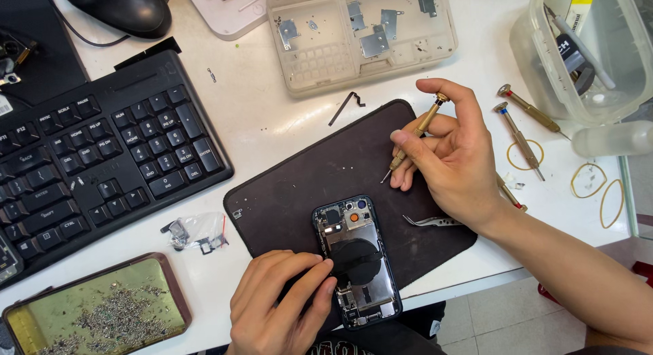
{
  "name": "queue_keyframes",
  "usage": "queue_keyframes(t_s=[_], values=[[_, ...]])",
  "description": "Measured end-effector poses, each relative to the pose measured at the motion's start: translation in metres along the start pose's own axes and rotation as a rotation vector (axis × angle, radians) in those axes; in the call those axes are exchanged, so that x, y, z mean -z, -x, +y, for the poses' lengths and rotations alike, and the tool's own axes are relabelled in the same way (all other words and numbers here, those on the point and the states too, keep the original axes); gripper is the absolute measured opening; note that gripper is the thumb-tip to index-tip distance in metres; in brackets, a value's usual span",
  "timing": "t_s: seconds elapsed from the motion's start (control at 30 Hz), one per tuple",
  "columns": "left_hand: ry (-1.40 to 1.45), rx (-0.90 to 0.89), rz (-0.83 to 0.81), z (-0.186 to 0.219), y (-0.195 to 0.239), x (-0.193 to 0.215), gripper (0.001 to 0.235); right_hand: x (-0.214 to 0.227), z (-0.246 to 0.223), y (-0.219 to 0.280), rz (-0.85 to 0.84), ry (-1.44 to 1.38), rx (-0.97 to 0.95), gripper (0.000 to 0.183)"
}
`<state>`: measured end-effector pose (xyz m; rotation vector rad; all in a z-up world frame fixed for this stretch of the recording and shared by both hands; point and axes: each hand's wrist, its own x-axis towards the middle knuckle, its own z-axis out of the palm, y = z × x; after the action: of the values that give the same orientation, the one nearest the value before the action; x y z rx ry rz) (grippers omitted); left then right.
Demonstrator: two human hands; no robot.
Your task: The person disassembles a smartphone using a screwdriver and tweezers, removes internal components, applies liquid from a bottle, and repositions parts inside the device. The work is performed on a desk with tools and spare parts visible.
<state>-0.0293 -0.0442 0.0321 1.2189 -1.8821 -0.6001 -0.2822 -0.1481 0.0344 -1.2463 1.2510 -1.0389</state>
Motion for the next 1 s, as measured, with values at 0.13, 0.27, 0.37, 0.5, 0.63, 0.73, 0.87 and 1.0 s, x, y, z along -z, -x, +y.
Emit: queue_keyframes(t_s=[0.13,0.27,0.37,0.5,0.63,0.73,0.87,1.0], values=[[-0.01,0.033,0.004,0.002,0.001,-0.001,0.017,0.0,0.001,0.0,0.001,0.023,0.019,0.058],[-0.026,0.03,0.002,0.002,0.001,-0.001,0.017,0.0,0.001,0.0,0.002,0.038,0.021,0.058],[-0.034,0.029,0.007,0.002,0.0,-0.001,0.017,0.001,0.001,-0.001,0.0,0.045,0.023,0.057],[-0.038,0.044,0.009,0.002,0.001,-0.002,0.018,0.001,0.0,0.001,-0.001,0.053,0.038,0.057],[-0.036,0.033,-0.008,0.001,-0.001,0.0,0.018,0.001,0.0,0.001,-0.007,0.064,0.048,0.057],[-0.033,0.02,-0.011,0.0,0.0,-0.001,0.018,0.0,0.0,0.001,-0.007,0.069,0.053,0.057],[-0.045,-0.044,-0.036,-0.004,0.004,0.002,0.02,0.001,0.0,0.002,-0.011,0.123,0.081,0.056],[-0.135,-0.323,-0.088,-0.003,0.017,-0.002,0.038,0.003,0.003,0.005,-0.012,0.067,0.091,0.057]])
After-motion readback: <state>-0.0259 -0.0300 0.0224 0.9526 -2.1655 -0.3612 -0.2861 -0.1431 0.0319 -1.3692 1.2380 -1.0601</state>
